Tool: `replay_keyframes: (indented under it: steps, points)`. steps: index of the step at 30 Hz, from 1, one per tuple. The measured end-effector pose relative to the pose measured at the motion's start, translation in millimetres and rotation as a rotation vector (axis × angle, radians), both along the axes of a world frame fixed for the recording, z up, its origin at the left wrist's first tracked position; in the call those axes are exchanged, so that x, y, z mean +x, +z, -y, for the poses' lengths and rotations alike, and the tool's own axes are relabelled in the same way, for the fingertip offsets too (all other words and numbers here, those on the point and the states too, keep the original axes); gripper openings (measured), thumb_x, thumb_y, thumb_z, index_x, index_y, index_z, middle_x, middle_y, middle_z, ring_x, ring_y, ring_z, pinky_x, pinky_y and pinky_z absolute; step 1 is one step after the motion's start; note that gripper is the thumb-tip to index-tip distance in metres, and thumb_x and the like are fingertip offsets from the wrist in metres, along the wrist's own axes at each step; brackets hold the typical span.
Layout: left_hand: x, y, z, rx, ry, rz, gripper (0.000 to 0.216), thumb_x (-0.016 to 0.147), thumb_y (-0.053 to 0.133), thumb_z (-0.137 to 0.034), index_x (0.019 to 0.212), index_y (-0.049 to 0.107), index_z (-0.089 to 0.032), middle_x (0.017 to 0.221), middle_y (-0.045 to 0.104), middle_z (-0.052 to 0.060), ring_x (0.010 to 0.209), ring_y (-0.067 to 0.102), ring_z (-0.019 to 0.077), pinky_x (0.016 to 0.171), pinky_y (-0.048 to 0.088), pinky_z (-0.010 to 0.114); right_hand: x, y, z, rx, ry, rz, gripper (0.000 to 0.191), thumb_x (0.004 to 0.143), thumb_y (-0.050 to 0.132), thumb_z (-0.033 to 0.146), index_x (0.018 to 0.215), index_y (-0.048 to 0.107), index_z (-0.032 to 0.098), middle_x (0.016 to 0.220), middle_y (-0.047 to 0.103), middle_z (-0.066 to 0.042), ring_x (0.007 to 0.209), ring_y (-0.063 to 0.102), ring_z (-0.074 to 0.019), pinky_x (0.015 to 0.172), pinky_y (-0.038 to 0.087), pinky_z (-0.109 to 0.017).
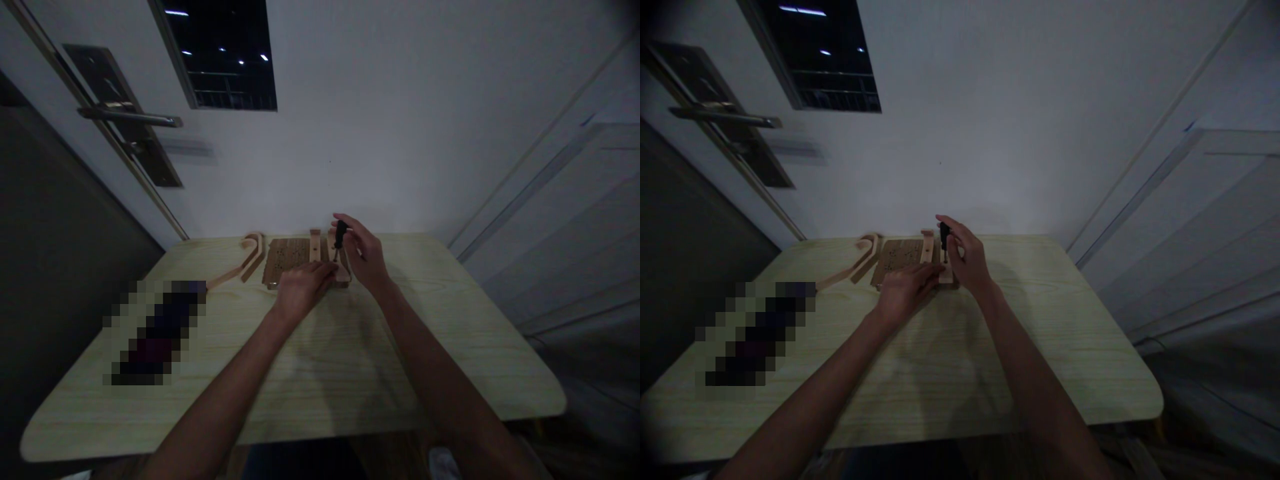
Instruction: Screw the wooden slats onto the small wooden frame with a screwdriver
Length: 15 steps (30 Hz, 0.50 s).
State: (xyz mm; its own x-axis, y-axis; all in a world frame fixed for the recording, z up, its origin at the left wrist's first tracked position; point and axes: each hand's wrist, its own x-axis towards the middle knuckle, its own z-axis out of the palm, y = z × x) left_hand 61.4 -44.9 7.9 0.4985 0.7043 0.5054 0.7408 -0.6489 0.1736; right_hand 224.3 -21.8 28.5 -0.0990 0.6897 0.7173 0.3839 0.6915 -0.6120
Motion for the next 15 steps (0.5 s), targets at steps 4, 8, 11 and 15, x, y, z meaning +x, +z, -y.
replay_keyframes:
  steps: [4, 8, 11, 15]
  points:
    - [0.4, 1.6, 1.3, 0.003, -0.002, 0.014, 0.023, 0.091, 0.052, -0.032, 0.109, 0.064, -0.024, 0.097, 0.071, 0.002, 0.084, 0.067, 0.0153, 0.066, 0.048, 0.022, -2.1, -1.7, 0.0, -0.036, 0.031, -0.008, 0.039, 0.094, 0.037, 0.041, 0.127, 0.05, 0.025, 0.12, 0.06, -0.008, 0.1, 0.063, -0.0173, 0.083, 0.055, -0.032]
    - [0.4, 2.0, 1.8, -0.006, 0.003, 0.001, 0.023, 0.091, 0.051, -0.032, 0.109, 0.064, -0.025, 0.097, 0.071, 0.001, 0.083, 0.067, 0.016, 0.064, 0.048, 0.023, -3.5, -2.1, -3.0, -0.022, -0.031, -0.023, 0.038, 0.092, 0.044, 0.041, 0.126, 0.051, 0.027, 0.112, 0.06, -0.006, 0.084, 0.063, -0.0147, 0.07, 0.057, -0.029]
    - [0.5, 1.4, 1.2, 0.005, 0.005, -0.004, 0.023, 0.091, 0.052, -0.031, 0.109, 0.064, -0.025, 0.095, 0.072, 0.002, 0.082, 0.067, 0.0156, 0.063, 0.048, 0.022, -3.0, -1.8, -4.5, 0.018, -0.128, 0.03, 0.035, 0.088, 0.05, 0.04, 0.122, 0.056, 0.03, 0.101, 0.057, -0.005, 0.076, 0.058, -0.0138, 0.061, 0.057, -0.027]
    - [0.6, 0.8, 0.5, 0.006, -0.004, -0.004, 0.023, 0.091, 0.052, -0.031, 0.11, 0.063, -0.024, 0.098, 0.071, 0.002, 0.083, 0.067, 0.0155, 0.064, 0.048, 0.022, -2.5, -0.2, -1.9, 0.014, -0.133, 0.055, 0.032, 0.088, 0.051, 0.038, 0.118, 0.059, 0.031, 0.1, 0.056, -0.006, 0.078, 0.058, -0.0144, 0.061, 0.057, -0.027]
